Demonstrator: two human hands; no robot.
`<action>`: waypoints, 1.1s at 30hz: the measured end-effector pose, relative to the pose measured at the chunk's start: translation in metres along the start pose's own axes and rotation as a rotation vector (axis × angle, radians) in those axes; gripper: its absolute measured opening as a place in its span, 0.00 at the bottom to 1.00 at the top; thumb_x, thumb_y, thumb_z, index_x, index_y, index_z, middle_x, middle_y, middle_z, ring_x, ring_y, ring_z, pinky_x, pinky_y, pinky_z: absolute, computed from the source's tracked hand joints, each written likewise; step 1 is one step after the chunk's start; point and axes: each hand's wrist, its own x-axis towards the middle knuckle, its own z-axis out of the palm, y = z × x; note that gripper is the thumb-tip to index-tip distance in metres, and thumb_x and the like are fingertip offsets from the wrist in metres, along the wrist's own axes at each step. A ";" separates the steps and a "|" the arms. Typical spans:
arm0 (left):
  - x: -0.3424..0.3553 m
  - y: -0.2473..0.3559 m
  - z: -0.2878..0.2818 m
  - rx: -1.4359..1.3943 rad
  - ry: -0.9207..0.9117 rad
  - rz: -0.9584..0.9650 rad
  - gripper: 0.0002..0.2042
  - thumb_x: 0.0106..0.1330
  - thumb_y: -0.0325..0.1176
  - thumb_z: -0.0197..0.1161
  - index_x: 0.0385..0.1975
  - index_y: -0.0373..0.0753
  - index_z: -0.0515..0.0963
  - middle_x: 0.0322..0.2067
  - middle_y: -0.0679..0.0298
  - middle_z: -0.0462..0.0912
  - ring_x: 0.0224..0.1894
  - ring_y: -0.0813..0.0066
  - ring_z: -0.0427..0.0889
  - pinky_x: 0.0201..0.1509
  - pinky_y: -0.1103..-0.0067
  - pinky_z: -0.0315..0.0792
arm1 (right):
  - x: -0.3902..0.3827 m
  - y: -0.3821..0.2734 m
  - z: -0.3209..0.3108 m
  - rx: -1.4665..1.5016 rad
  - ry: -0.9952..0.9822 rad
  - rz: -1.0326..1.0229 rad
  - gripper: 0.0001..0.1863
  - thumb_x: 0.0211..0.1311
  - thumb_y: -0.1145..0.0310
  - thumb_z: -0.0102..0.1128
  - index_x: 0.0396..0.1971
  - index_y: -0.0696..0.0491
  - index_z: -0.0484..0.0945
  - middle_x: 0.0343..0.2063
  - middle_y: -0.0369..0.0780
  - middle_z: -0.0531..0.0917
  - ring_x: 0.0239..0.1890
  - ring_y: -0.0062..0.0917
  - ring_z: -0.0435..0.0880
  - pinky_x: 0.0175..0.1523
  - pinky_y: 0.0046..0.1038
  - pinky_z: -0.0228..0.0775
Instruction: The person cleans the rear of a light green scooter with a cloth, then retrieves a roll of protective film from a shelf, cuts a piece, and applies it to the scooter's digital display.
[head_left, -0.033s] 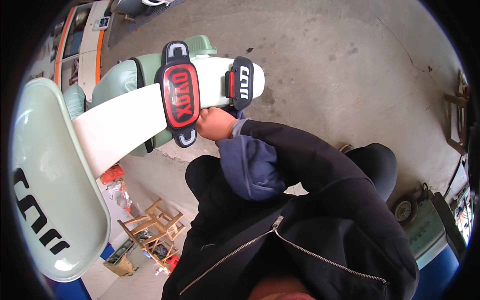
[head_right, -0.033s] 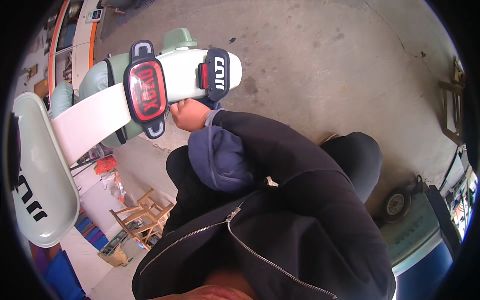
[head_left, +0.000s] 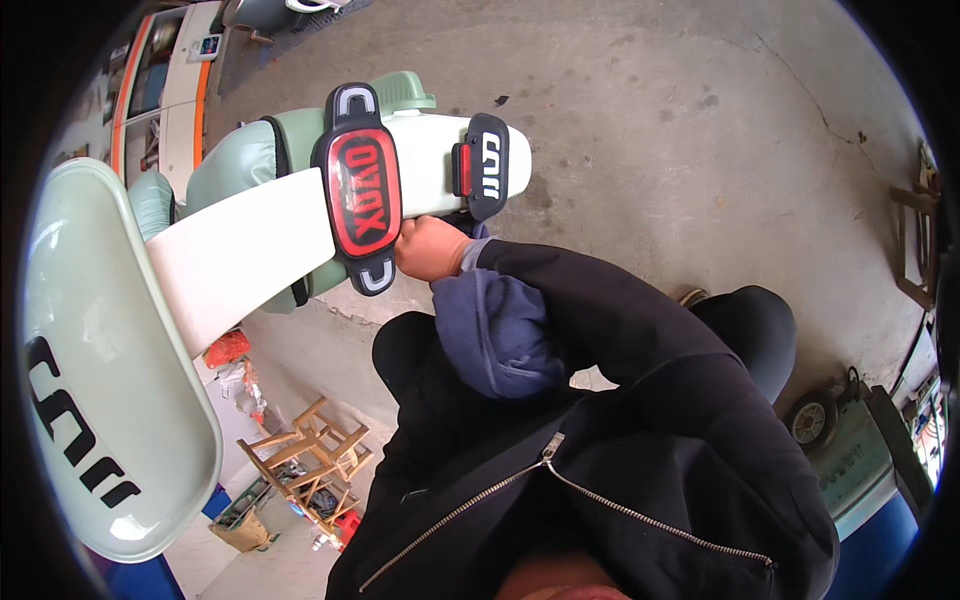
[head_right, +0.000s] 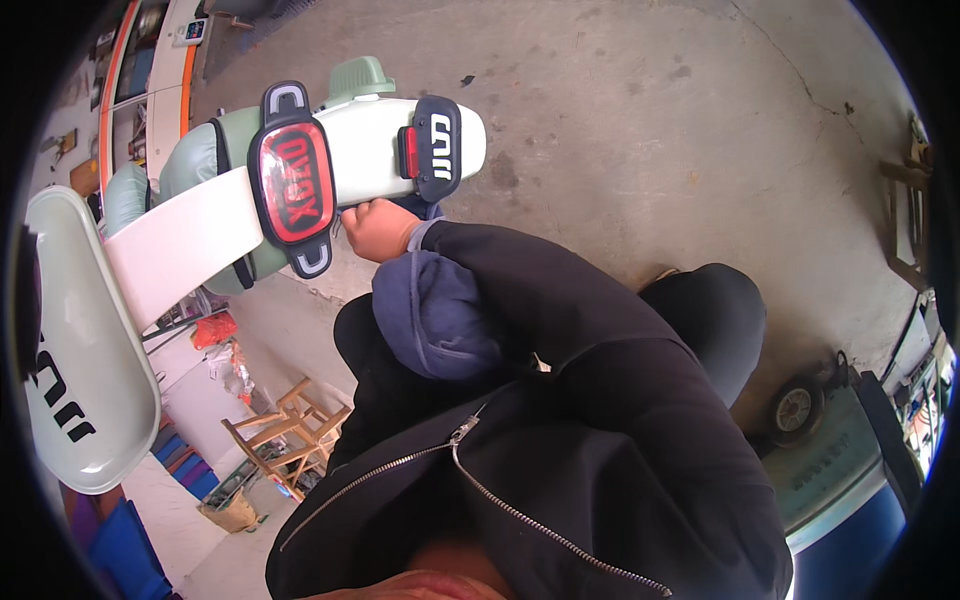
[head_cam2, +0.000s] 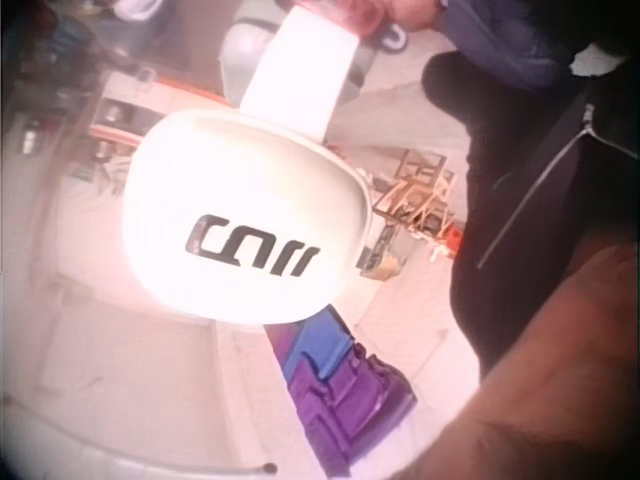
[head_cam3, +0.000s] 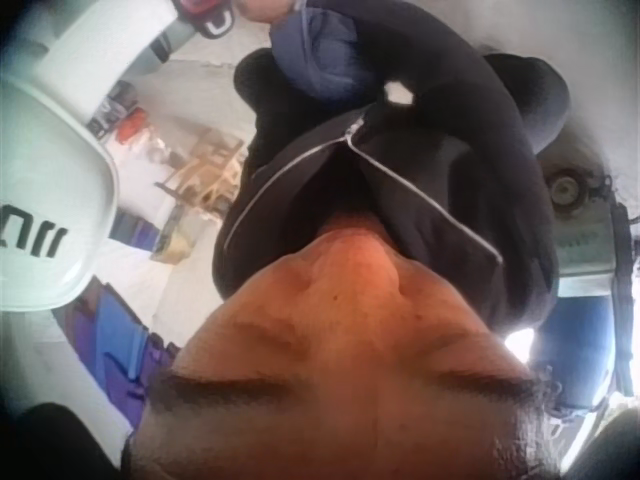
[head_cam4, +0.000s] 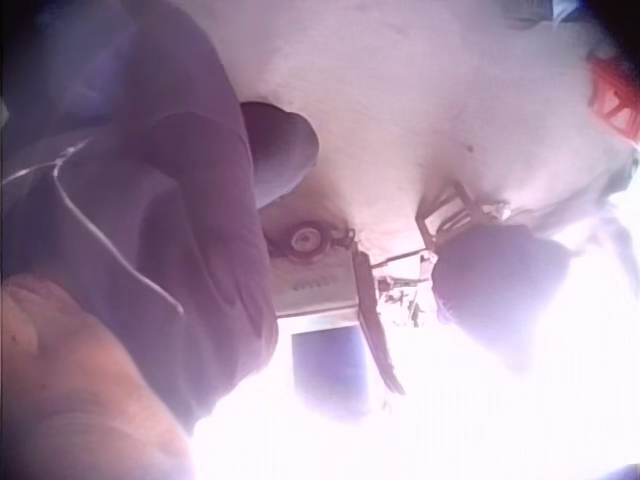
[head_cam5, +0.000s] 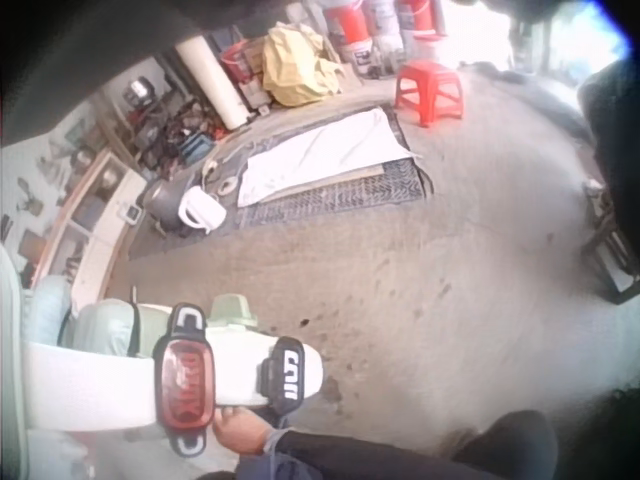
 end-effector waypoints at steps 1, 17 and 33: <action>-0.012 -0.006 -0.004 -0.058 -0.004 -0.032 0.11 0.71 0.40 0.56 0.30 0.44 0.81 0.26 0.64 0.81 0.29 0.65 0.82 0.30 0.66 0.72 | 0.001 -0.002 0.010 -0.023 0.015 0.047 0.15 0.55 0.65 0.62 0.30 0.64 0.85 0.30 0.44 0.79 0.30 0.35 0.83 0.28 0.39 0.74; -0.013 -0.004 0.005 -0.483 -0.356 -0.127 0.10 0.73 0.40 0.56 0.35 0.43 0.80 0.32 0.63 0.81 0.34 0.65 0.81 0.36 0.67 0.72 | -0.045 -0.006 -0.007 -0.122 0.017 0.337 0.13 0.49 0.71 0.60 0.25 0.69 0.79 0.23 0.50 0.76 0.22 0.37 0.81 0.21 0.39 0.71; -0.013 0.010 0.018 -0.440 -0.329 -0.148 0.10 0.74 0.40 0.55 0.40 0.41 0.79 0.37 0.62 0.80 0.40 0.66 0.80 0.43 0.68 0.72 | -0.049 0.005 -0.037 0.298 -0.568 0.494 0.13 0.56 0.69 0.61 0.37 0.59 0.89 0.38 0.53 0.89 0.39 0.46 0.91 0.37 0.45 0.82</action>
